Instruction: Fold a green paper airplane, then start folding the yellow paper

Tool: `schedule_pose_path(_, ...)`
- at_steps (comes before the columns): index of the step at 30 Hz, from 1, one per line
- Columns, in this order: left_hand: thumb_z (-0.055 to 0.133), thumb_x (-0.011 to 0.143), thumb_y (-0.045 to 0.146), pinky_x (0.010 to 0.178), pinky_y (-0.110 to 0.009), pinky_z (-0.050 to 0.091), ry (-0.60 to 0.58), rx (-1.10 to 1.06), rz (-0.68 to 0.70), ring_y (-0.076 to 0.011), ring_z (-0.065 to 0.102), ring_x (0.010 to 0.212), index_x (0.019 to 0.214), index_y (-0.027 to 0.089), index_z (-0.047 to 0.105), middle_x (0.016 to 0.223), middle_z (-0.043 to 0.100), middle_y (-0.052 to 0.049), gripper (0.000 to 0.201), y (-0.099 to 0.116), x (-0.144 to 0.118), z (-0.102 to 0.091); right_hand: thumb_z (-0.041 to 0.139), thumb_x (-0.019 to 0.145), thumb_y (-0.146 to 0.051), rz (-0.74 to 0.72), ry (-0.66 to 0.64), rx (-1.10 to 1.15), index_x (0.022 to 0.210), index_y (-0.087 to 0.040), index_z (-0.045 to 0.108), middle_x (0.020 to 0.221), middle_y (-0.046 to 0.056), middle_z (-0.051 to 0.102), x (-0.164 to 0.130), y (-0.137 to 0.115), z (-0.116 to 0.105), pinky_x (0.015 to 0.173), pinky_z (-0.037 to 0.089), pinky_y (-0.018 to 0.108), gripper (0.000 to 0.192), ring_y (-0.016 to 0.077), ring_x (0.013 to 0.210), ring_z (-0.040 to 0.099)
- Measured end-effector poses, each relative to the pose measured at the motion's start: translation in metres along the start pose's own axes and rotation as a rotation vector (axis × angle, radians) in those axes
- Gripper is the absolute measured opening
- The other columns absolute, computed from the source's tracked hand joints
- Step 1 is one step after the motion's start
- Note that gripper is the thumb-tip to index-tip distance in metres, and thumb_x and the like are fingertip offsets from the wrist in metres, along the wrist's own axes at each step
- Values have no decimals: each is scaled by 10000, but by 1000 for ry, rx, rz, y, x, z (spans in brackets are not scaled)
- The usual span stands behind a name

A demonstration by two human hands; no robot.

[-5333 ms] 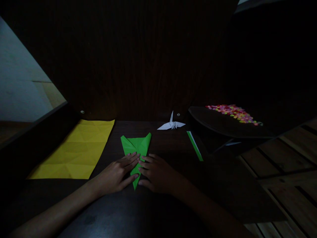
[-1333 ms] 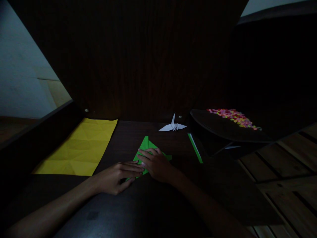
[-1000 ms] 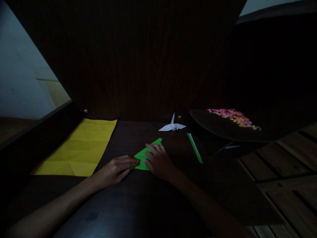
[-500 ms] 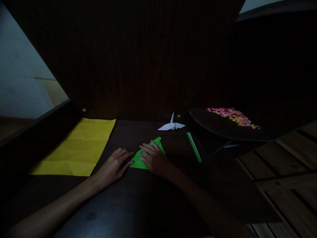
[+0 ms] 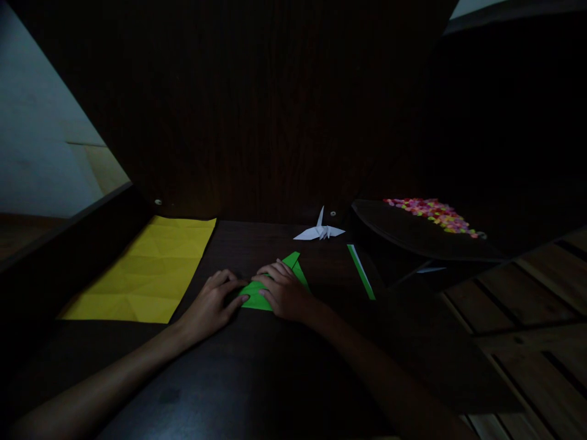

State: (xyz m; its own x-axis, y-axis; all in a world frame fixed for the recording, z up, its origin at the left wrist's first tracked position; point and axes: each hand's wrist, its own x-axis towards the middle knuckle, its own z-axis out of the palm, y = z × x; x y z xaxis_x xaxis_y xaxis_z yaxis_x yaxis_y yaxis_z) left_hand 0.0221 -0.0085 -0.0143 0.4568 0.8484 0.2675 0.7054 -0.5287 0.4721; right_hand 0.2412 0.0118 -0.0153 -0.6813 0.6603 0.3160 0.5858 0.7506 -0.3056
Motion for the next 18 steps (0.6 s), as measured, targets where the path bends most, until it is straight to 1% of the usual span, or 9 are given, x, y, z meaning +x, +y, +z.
schedule_pose_path(2, 597, 876, 250, 852, -414, 430, -1, -21, -14, -246, 551, 947, 1085, 198, 653, 975, 590, -66, 222, 0, 1, 0, 464, 934, -211, -1, -19, -4, 1240, -157, 554, 1169, 107, 575, 2, -1, -2, 1129, 258, 509, 323, 234, 1140, 502)
schedule_pose_path(4, 599, 871, 251, 847, -411, 431, -8, -35, -30, -245, 553, 944, 1067, 202, 654, 973, 597, -63, 210, 1, 2, 0, 465, 928, -202, 2, -24, -6, 1262, -143, 542, 1159, 120, 558, 2, -1, -2, 1096, 294, 515, 348, 247, 1117, 492)
schedule_pose_path(7, 592, 870, 254, 845, -411, 430, -11, -39, -36, -242, 556, 938, 1056, 209, 652, 974, 607, -60, 200, 2, 3, -1, 483, 912, -186, 2, -18, -13, 1283, -128, 530, 1140, 136, 542, 3, -3, -3, 972, 400, 490, 379, 263, 1069, 472)
schedule_pose_path(9, 591, 871, 256, 841, -417, 430, -4, -40, -27, -244, 557, 936, 1056, 210, 648, 971, 610, -59, 199, 3, 4, -1, 501, 903, -180, 3, -3, -28, 1270, -138, 543, 1121, 131, 539, 3, -4, -4, 899, 425, 461, 372, 263, 1030, 463)
schedule_pose_path(14, 600, 865, 248, 813, -414, 428, 5, -47, -12, -247, 566, 932, 1029, 212, 634, 970, 627, -51, 171, 2, 3, -1, 528, 890, -173, 2, 54, -113, 1168, -161, 601, 1068, 113, 548, 4, -10, -6, 833, 396, 421, 288, 255, 968, 457)
schedule_pose_path(18, 591, 865, 223, 794, -400, 425, 11, -43, -7, -232, 571, 887, 947, 208, 609, 912, 639, -30, 85, 1, 3, 0, 537, 886, -171, -19, 24, -208, 1098, -150, 604, 1048, 105, 568, 5, -13, -7, 827, 365, 404, 223, 254, 963, 459)
